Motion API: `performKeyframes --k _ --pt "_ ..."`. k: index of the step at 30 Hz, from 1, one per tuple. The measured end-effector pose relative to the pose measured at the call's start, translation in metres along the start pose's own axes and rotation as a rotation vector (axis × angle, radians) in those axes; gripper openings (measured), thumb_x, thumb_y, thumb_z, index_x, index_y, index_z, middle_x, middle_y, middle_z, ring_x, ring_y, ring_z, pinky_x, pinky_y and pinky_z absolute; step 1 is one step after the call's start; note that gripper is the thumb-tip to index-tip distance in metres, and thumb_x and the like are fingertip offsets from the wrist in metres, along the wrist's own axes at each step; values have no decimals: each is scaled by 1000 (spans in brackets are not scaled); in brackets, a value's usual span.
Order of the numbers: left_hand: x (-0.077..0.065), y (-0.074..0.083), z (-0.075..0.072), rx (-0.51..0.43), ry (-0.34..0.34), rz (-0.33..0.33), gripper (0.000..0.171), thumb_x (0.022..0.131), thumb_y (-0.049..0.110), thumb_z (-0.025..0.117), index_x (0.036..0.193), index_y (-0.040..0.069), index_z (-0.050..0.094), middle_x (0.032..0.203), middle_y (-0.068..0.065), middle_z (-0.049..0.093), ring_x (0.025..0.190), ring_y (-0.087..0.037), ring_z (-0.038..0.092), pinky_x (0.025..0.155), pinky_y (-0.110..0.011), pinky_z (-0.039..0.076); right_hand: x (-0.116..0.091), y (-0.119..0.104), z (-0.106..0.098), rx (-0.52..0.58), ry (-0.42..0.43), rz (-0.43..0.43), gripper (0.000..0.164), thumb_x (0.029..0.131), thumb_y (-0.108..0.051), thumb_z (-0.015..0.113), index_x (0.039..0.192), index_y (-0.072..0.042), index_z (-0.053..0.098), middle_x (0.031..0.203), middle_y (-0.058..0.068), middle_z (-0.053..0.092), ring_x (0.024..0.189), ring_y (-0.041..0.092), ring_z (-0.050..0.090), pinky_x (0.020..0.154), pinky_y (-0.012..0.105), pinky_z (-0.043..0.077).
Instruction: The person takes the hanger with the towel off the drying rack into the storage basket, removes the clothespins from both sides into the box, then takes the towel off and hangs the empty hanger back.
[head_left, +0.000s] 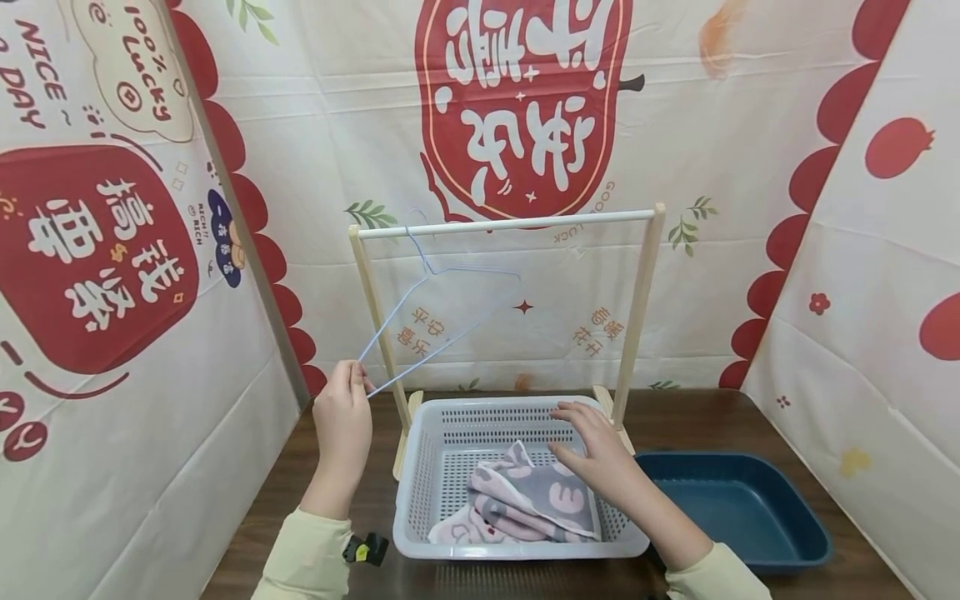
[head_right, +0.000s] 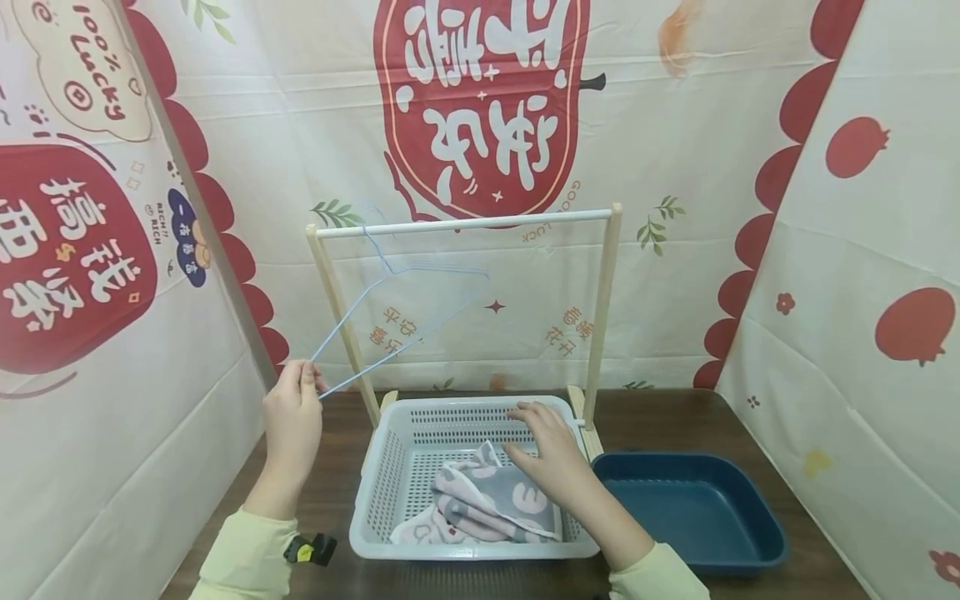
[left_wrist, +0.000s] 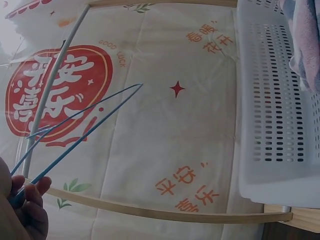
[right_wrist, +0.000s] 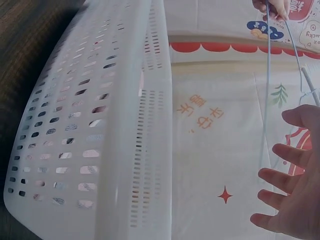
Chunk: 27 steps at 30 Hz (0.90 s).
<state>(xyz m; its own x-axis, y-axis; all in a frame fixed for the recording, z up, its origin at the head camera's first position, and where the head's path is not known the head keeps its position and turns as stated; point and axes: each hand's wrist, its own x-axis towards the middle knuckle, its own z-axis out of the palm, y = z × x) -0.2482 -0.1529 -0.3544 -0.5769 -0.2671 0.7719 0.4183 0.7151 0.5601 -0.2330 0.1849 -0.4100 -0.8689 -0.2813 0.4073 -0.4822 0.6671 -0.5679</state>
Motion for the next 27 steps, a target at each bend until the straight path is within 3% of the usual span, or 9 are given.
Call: performKeyframes --k 4,8,12,19,23,27 --pt "-3 -5 3 7 8 8 19 102 9 50 88 0 59 71 -9 63 58 -24 57 54 -37 41 0 1 -3 7 -13 18 45 91 -24 70 130 -6 56 141 16 47 132 37 38 102 61 33" --pt "-2 -9 7 10 0 -1 19 103 12 50 95 -1 61 80 -14 65 68 -28 59 62 -42 45 2 3 -7 -15 9 0 49 92 -25 69 134 -4 53 139 16 48 132 37 38 101 63 31" --pt "-3 -12 10 10 -30 -44 20 102 12 51 107 -4 60 96 -19 62 84 -32 58 72 -47 47 1 4 -9 -32 15 6 49 92 -25 69 134 -5 53 140 14 48 132 36 37 103 65 26" --pt "-10 -15 9 10 -70 -136 29 100 15 55 125 0 54 121 -20 54 81 -29 60 68 -44 50 -3 6 -12 -73 22 7 47 93 -27 68 132 -5 54 140 16 48 134 38 35 103 67 22" --pt "-18 -17 5 29 -101 -155 40 99 17 57 135 4 47 135 -19 47 104 -34 60 80 -52 50 -10 8 -15 -108 25 -6 47 92 -26 68 132 -4 54 140 18 48 134 40 35 102 67 22" --pt "-28 -19 -4 58 -120 -134 47 99 19 59 140 4 43 145 -19 40 128 -40 43 96 -62 39 -17 10 -19 -147 28 -10 52 91 -24 69 135 -4 52 142 18 47 134 40 34 104 67 20"
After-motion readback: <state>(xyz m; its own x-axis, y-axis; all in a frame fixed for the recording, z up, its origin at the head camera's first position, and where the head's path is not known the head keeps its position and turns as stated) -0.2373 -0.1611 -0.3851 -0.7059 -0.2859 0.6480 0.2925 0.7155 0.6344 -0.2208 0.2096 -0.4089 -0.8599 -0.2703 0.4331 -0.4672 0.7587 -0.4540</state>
